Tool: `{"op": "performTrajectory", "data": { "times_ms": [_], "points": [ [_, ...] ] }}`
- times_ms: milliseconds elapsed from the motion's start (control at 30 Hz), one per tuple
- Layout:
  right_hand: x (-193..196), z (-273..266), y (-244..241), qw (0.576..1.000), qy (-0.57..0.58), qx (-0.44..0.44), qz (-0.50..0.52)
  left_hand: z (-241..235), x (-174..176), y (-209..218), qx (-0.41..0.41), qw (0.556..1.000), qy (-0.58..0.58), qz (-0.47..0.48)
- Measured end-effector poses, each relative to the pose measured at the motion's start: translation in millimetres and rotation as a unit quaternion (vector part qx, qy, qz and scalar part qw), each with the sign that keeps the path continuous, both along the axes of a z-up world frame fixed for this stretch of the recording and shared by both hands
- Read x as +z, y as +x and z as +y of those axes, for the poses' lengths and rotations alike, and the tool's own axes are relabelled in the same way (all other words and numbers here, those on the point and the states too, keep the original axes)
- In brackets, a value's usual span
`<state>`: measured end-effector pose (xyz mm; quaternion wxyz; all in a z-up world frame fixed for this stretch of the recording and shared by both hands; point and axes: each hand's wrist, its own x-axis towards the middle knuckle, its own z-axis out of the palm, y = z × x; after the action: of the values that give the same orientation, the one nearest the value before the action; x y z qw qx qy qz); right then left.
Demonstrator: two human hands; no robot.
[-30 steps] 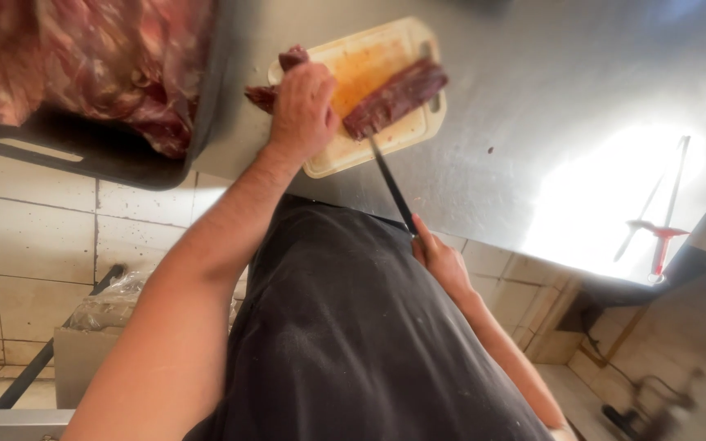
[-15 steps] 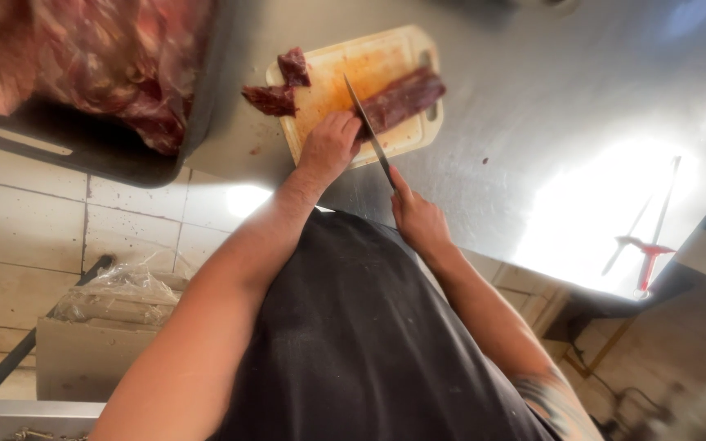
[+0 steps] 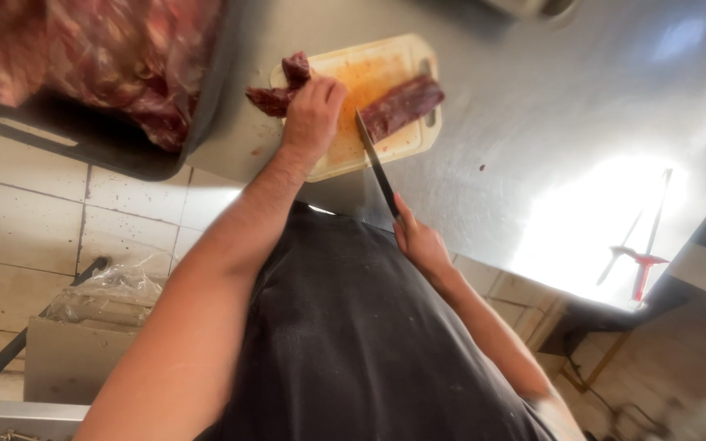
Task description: The person uses a large knife to cut a piece of raw meat on a white cutting board. They slice the meat into smaller portions and transfer them into a black container. The person then picks up another piece of meat and continues the cutting process.
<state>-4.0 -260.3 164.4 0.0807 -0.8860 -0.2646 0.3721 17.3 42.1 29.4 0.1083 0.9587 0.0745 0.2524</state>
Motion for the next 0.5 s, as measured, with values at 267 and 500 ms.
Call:
{"op": "performTrajectory", "data": {
  "times_ms": [267,500],
  "points": [
    [27.1,-7.4,0.2,0.998,0.027,-0.022,-0.044,-52.7,-6.9,-17.0,-0.129,0.983,-0.13,0.026],
    [39.4,9.2,18.0,0.994,0.003,0.032,-0.109,-65.3,-47.4,2.3,-0.082,0.987,-0.135,0.041]
  ]
}}
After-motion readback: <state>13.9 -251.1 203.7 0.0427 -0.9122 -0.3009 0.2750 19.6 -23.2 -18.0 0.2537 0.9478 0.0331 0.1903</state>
